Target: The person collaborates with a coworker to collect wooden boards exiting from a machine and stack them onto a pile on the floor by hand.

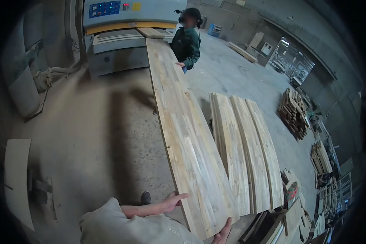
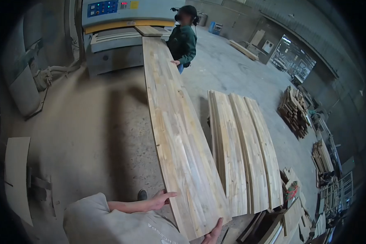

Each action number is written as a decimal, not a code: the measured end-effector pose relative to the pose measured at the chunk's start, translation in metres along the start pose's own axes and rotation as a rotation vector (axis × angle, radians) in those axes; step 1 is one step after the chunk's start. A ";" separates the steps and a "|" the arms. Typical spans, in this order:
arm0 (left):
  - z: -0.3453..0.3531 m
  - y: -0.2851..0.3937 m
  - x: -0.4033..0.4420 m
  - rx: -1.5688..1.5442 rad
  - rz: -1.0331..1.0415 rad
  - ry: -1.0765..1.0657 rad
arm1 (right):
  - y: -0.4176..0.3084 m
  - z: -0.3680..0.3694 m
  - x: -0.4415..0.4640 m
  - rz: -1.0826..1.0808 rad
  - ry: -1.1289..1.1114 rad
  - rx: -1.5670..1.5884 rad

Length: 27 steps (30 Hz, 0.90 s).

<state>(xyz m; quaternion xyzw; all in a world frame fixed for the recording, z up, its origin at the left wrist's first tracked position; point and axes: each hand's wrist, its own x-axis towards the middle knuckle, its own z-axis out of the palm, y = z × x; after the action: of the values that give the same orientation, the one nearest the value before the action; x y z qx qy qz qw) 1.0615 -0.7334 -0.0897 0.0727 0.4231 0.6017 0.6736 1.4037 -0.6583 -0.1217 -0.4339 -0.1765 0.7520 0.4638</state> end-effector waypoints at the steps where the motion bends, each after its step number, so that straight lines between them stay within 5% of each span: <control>1: -0.001 0.000 0.001 0.002 0.002 0.016 | 0.000 0.005 0.002 -0.006 -0.004 -0.008; 8: -0.021 0.024 0.002 -0.006 0.087 0.068 | -0.003 0.061 0.025 0.031 -0.147 -0.022; 20: -0.130 0.218 0.040 -0.004 0.308 0.167 | 0.053 0.274 0.100 0.008 -0.306 -0.015; 27: -0.170 0.262 0.042 0.009 0.372 0.251 | 0.089 0.348 0.099 0.103 -0.242 -0.038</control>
<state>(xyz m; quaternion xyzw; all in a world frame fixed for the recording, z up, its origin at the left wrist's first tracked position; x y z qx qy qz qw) 0.7499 -0.6974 -0.0586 0.0770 0.4857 0.7179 0.4928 1.0520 -0.5717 -0.0345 -0.3574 -0.2229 0.8181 0.3915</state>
